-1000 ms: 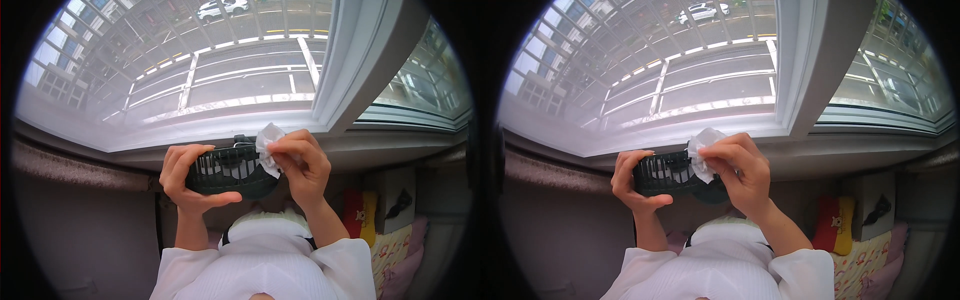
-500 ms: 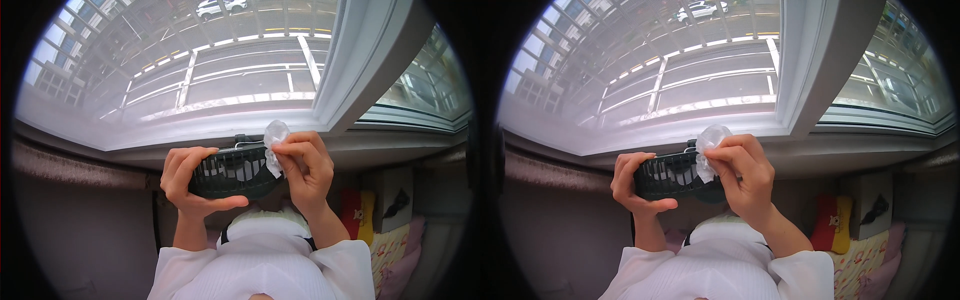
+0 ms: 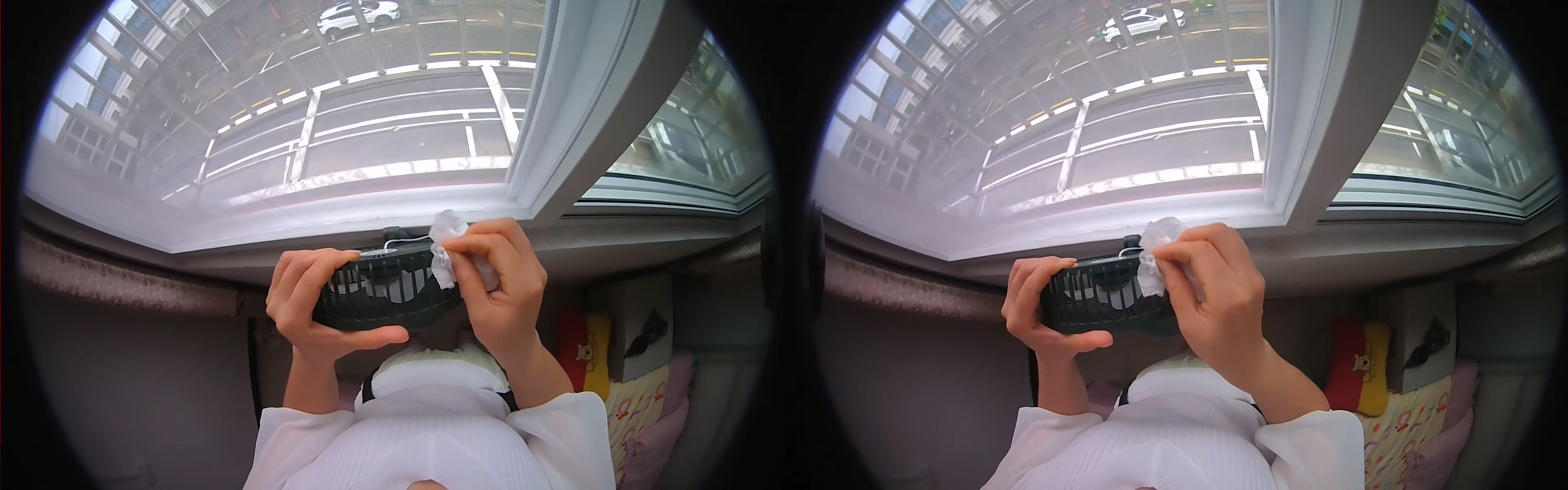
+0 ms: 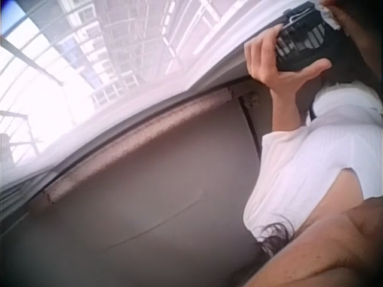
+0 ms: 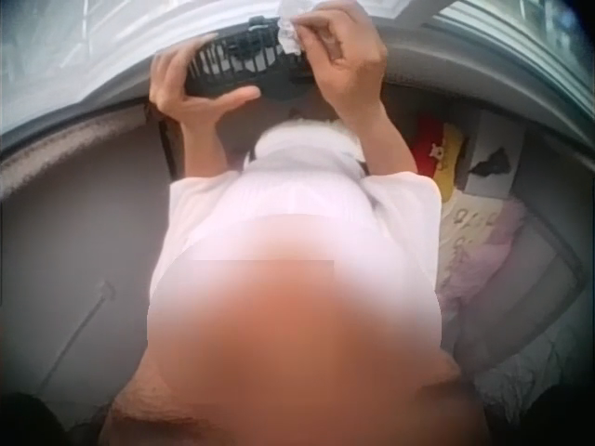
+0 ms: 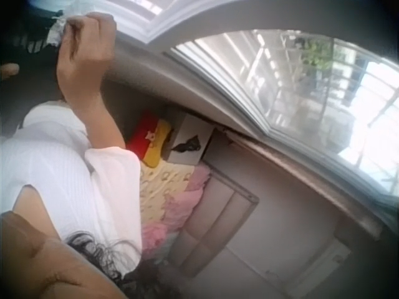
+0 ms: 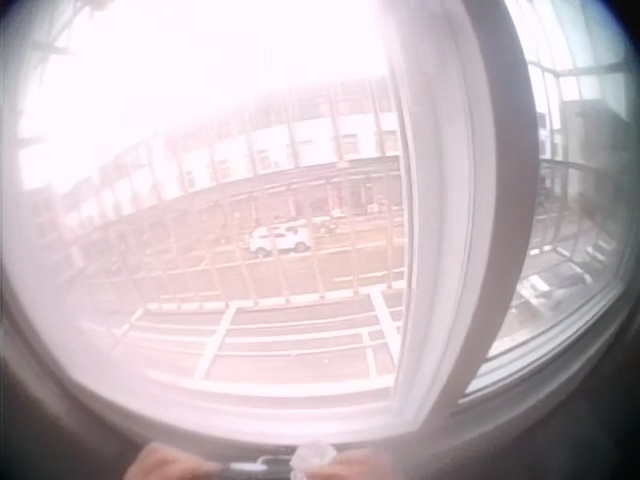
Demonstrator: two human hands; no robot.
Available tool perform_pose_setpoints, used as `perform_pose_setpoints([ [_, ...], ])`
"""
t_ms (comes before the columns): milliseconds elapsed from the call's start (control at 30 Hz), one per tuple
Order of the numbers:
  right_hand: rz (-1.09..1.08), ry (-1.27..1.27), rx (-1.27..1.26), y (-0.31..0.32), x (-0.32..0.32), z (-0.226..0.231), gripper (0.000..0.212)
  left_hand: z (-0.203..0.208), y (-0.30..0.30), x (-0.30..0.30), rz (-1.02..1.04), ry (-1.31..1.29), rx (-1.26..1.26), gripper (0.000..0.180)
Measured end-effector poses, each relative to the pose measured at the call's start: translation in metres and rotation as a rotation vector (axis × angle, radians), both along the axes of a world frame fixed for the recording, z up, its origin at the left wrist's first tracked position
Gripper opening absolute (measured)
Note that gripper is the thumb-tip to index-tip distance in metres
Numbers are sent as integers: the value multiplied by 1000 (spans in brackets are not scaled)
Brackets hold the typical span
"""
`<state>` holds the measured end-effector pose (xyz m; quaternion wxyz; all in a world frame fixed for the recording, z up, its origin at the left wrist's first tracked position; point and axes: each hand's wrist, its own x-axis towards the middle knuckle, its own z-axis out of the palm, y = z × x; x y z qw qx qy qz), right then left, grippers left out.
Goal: The person cleans a small desk fan by wiping its base, casing, and front grille with a wipe.
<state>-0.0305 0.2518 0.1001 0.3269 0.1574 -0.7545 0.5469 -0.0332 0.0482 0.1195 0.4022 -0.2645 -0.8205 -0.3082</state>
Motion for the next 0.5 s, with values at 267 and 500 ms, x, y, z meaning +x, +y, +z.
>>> perform_pose_setpoints([
  [267, 3, -21, -495, 8, -7, -15, 6, -5, -3, 2, 26, -21, -16, 85],
  [500, 75, 72, -84, -6, 25, -24, 17, 1, 0, -6, 10, -5, -4, 75],
])
